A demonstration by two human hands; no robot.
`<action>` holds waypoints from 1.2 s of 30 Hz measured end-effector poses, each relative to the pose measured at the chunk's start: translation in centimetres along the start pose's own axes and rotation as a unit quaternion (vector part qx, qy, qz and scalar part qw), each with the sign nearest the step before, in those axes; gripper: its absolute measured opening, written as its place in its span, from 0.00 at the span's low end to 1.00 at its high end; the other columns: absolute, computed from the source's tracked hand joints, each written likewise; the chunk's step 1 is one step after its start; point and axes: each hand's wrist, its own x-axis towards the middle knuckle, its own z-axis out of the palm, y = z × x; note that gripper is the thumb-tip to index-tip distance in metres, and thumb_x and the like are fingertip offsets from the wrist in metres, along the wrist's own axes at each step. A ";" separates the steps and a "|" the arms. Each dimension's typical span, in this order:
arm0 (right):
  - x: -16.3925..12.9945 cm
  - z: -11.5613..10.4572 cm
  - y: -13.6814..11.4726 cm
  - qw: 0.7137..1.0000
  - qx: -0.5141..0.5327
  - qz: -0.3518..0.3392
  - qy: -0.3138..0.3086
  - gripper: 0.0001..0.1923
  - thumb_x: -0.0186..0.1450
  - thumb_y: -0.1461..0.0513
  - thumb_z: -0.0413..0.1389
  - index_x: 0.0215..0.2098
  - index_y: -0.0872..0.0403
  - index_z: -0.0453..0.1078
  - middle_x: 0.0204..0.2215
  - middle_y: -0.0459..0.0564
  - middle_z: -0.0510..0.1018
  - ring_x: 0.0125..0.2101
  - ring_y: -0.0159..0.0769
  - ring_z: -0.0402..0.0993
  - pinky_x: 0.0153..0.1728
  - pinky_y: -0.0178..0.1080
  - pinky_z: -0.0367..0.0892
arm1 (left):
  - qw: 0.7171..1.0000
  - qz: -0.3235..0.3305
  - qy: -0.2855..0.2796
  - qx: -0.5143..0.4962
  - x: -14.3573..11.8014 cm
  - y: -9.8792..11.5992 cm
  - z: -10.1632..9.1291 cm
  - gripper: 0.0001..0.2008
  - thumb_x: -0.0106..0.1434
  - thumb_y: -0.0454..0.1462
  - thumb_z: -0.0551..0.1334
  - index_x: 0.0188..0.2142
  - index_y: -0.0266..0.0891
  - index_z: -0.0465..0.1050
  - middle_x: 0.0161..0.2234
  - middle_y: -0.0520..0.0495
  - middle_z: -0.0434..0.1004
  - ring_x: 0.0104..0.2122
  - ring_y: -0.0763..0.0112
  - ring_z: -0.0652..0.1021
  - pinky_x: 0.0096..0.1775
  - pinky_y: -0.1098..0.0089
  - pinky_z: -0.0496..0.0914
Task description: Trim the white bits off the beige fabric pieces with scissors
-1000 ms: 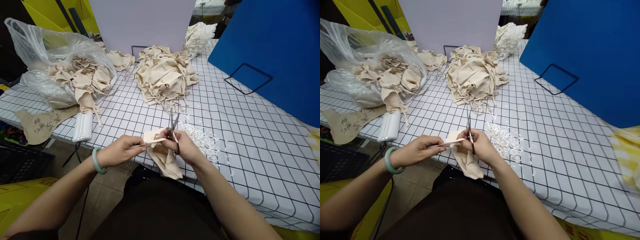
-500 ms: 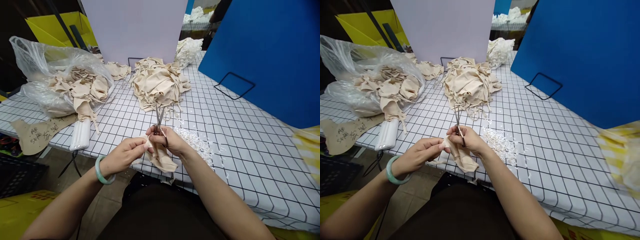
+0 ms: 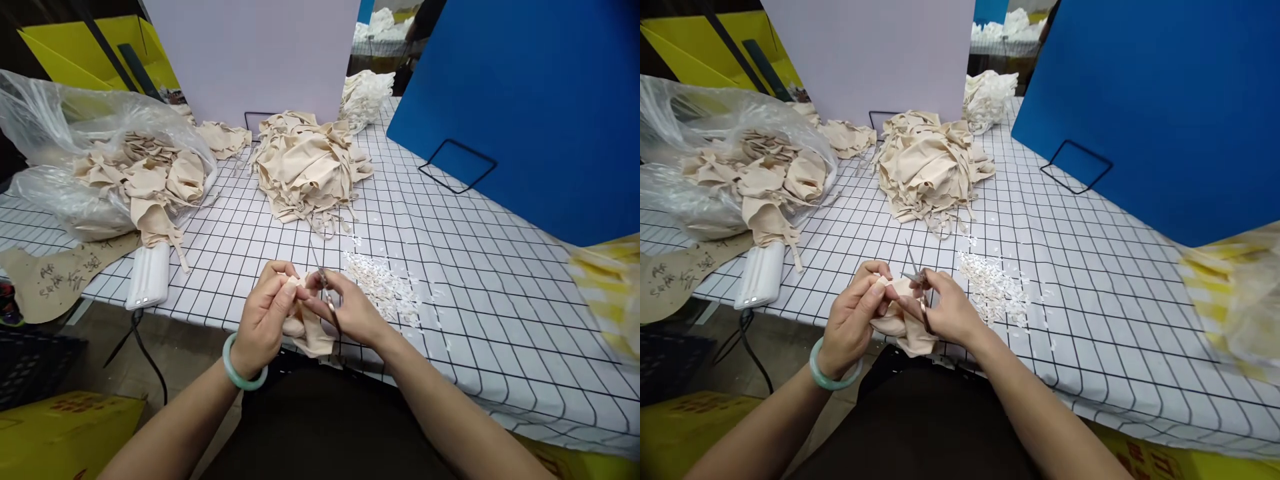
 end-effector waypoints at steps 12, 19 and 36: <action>-4.6 -2.2 -0.2 0.965 -0.236 -0.094 0.062 0.25 0.60 0.43 0.61 0.20 0.53 0.66 0.18 0.46 0.72 0.24 0.33 0.67 0.36 0.41 0.61 | 0.985 0.116 -0.078 0.099 -0.2 0.1 1.9 0.15 0.73 0.32 0.49 0.35 0.38 0.71 0.34 0.43 0.69 0.50 0.61 0.66 0.50 0.61 0.66; -4.8 -2.5 -0.5 0.967 -0.239 -0.072 0.048 0.28 0.60 0.41 0.59 0.19 0.53 0.64 0.17 0.46 0.71 0.24 0.33 0.66 0.36 0.41 0.62 | 0.982 0.132 -0.090 0.104 -0.3 0.0 2.1 0.13 0.72 0.30 0.49 0.36 0.39 0.70 0.33 0.44 0.70 0.51 0.62 0.65 0.49 0.63 0.67; -5.1 -2.2 -0.7 0.971 -0.224 -0.060 0.049 0.30 0.61 0.40 0.58 0.17 0.53 0.64 0.16 0.46 0.71 0.23 0.32 0.67 0.35 0.39 0.61 | 0.984 0.116 -0.089 0.099 -1.0 -0.3 2.7 0.15 0.74 0.33 0.49 0.35 0.39 0.71 0.35 0.43 0.69 0.50 0.61 0.65 0.52 0.60 0.66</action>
